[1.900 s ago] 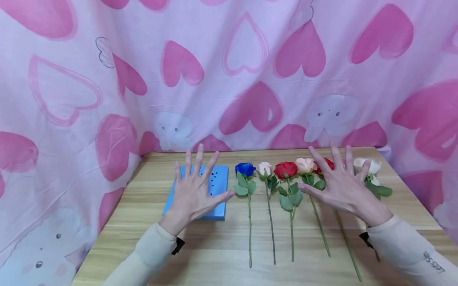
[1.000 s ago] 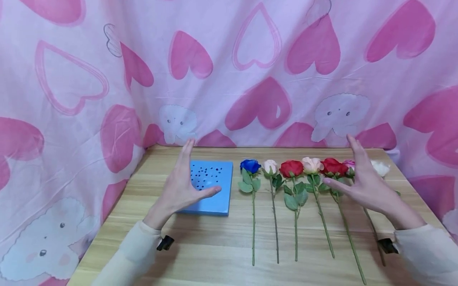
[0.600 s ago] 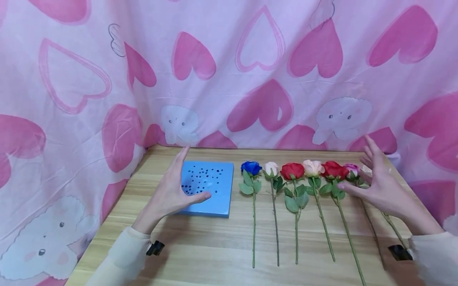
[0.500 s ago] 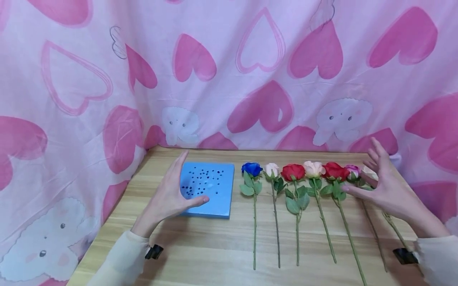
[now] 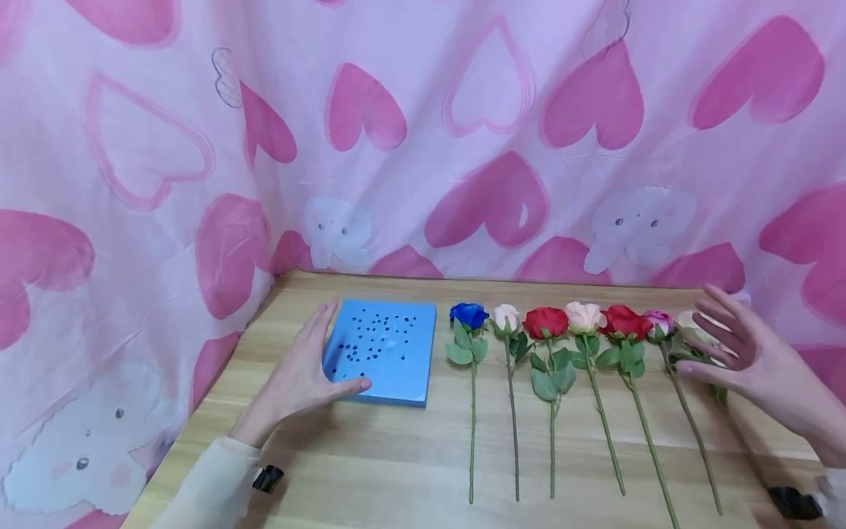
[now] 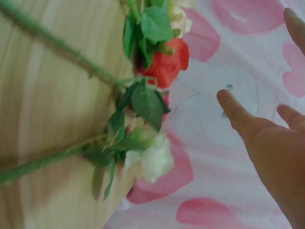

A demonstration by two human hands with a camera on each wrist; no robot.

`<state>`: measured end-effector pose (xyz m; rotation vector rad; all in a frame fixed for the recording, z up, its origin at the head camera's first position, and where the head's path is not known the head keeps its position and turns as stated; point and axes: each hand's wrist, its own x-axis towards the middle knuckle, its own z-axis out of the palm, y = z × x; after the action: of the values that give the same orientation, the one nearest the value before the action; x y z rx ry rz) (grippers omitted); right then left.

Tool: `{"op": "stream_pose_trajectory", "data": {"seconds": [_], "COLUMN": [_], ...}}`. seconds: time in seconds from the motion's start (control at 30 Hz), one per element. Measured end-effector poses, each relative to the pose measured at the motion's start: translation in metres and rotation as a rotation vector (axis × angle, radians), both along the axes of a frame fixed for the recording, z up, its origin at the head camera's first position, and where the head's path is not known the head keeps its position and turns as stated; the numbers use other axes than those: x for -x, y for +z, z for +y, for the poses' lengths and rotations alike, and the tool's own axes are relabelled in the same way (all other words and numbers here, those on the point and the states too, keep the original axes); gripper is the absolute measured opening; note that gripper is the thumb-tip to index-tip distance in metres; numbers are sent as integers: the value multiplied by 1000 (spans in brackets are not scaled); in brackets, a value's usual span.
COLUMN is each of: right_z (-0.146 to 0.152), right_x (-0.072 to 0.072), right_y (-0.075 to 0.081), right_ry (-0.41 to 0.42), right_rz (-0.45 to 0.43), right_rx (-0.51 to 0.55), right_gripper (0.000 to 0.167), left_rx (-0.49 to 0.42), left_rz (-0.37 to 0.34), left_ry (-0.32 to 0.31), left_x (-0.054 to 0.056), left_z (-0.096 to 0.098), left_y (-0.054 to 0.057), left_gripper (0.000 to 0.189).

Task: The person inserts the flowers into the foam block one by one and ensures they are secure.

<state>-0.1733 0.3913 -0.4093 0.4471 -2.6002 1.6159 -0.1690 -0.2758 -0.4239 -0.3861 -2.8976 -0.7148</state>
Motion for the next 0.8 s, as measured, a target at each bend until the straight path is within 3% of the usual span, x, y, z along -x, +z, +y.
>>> {"op": "stream_pose_trajectory", "data": {"seconds": [0.13, 0.3, 0.43, 0.57, 0.7, 0.8], "right_z": [21, 42, 53, 58, 61, 64], "right_x": [-9, -12, -12, -9, -7, -13], "right_y": [-14, -23, -27, -30, -35, -38], "right_ry": [58, 97, 221, 340, 392, 337], "right_rz": [-61, -101, -116, -164, -194, -178], "right_rx": [185, 395, 562, 652, 673, 611], "right_gripper": [113, 106, 97, 86, 81, 79], "left_rx": [24, 42, 58, 68, 88, 88], "left_rz": [-42, -48, -63, -85, -92, -111], "left_ry": [6, 17, 25, 46, 76, 82], "left_x": [-4, -2, -3, -10, -15, -15], "left_z": [-4, -9, -14, -21, -27, -27], "left_y": [-12, -16, -19, -22, -25, -26], "left_gripper": [141, 142, 141, 142, 140, 136]}}
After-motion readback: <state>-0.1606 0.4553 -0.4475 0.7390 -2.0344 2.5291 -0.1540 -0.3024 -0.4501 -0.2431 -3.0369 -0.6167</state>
